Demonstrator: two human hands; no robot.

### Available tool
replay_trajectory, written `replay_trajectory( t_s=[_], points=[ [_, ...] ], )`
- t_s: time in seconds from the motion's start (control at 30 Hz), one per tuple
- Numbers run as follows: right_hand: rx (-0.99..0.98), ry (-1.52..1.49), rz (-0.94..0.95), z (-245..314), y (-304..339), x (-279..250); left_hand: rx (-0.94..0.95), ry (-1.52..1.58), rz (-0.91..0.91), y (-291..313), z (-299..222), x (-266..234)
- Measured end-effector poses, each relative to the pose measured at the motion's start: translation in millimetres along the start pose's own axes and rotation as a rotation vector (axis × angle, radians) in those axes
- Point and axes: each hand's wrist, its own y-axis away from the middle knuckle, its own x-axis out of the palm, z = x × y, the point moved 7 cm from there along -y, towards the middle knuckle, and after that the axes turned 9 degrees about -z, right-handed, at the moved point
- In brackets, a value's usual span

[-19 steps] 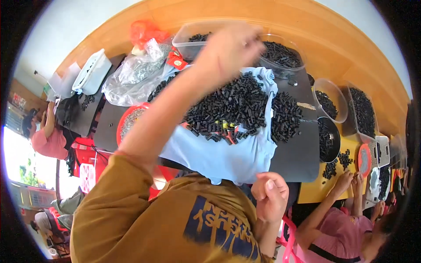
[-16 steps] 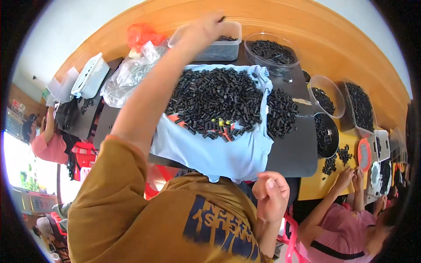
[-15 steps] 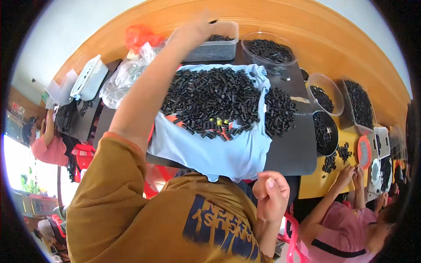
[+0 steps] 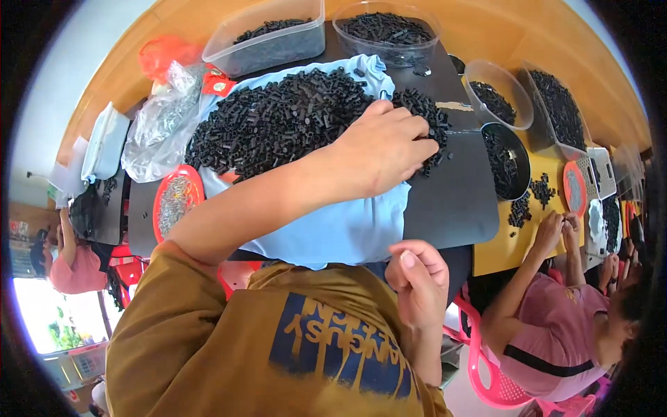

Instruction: The person assembles plastic cord locks by hand, picking up small metal springs from a plate and plastic components from the table, then fitting the springs and inner buttons into the cord lock housings.

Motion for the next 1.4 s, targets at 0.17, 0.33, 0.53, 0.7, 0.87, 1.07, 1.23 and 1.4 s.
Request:
replay_trajectory(
  t_s=[0.17,0.33,0.53,0.7,0.87,1.07,1.23,1.4],
  points=[
    [-0.016,-0.008,-0.022,0.7,-3.6,-2.3,0.017,-0.094,0.079,8.6,19.9,13.9],
    [-0.009,0.01,-0.052,0.3,-8.4,-8.6,-0.033,-0.068,0.026,19.0,30.9,3.6],
    [-0.107,0.169,-0.168,21.2,-5.3,-8.3,-0.106,-0.002,-0.113,30.9,30.6,-20.3],
    [-0.639,0.706,-0.416,67.7,-17.2,-19.0,-0.216,0.189,-0.094,47.4,10.7,-39.3],
    [-0.918,1.254,-0.478,93.5,-55.5,-9.9,-0.252,0.265,-0.076,63.4,-2.7,-40.6],
    [-0.94,1.506,-0.47,91.7,-75.4,-5.9,-0.268,0.305,-0.071,82.9,-3.6,-31.1],
    [-0.932,1.411,-0.442,86.3,-75.9,-10.2,-0.249,0.298,-0.045,83.6,-6.3,-24.9],
    [-0.931,1.176,-0.438,99.6,-80.4,-20.0,-0.205,0.258,-0.048,84.9,-5.7,-20.2]
  ],
)
